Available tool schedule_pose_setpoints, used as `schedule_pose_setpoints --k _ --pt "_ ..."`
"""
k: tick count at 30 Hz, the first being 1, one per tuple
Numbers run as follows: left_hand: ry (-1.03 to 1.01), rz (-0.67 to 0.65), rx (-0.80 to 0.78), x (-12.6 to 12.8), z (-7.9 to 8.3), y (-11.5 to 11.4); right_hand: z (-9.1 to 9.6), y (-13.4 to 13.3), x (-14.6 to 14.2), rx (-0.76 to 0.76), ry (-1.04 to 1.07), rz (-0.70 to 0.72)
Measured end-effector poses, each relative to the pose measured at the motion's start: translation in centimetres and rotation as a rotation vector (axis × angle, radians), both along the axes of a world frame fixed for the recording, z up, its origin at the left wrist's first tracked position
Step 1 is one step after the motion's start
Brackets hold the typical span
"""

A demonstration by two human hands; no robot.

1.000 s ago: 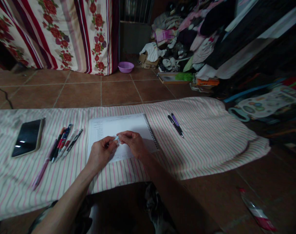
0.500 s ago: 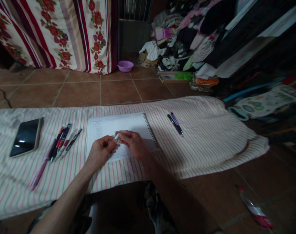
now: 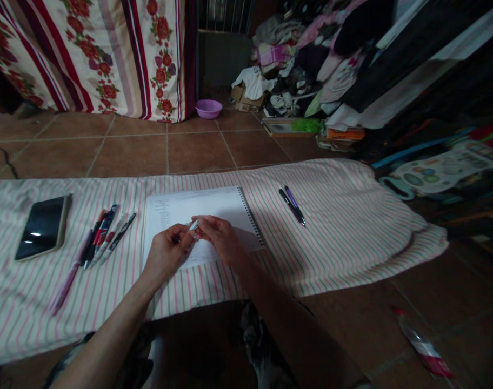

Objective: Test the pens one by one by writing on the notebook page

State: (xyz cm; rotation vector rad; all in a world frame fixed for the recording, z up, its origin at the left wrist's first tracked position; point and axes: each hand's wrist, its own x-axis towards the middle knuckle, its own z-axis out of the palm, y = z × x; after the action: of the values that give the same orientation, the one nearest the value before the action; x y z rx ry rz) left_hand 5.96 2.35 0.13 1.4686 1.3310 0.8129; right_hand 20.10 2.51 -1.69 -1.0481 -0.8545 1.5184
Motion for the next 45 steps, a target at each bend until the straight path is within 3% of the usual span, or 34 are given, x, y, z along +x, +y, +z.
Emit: schedule_pose_setpoints --k 3,7,11,18,27,34,40,45 --pt "-0.187 -0.008 -0.121 0.2 0.4 0.1 0.1 -0.1 0.2 -0.048 0.103 0.057" --pt "-0.239 -0.021 -0.182 0.3 0.4 0.0 -0.3 0.1 0.2 -0.072 0.102 0.023" --pt "-0.184 -0.022 -0.123 0.2 -0.1 0.0 -0.7 0.3 0.1 -0.019 0.053 -0.009" --pt "0.175 0.005 0.073 -0.2 -0.3 -0.2 0.1 0.2 -0.1 0.061 -0.152 -0.087" --pt "-0.01 -0.028 -0.036 0.2 -0.2 -0.1 -0.3 0.0 0.2 -0.011 0.001 -0.01" --pt "0.171 -0.035 0.074 0.1 -0.2 -0.4 0.2 -0.1 0.0 0.025 -0.115 -0.086" --pt "0.106 -0.06 0.034 -0.1 -0.6 -0.1 0.1 -0.2 -0.1 -0.031 0.038 -0.023" --pt "0.253 -0.067 0.096 -0.2 -0.6 -0.2 0.0 -0.1 -0.2 -0.031 0.0 -0.05"
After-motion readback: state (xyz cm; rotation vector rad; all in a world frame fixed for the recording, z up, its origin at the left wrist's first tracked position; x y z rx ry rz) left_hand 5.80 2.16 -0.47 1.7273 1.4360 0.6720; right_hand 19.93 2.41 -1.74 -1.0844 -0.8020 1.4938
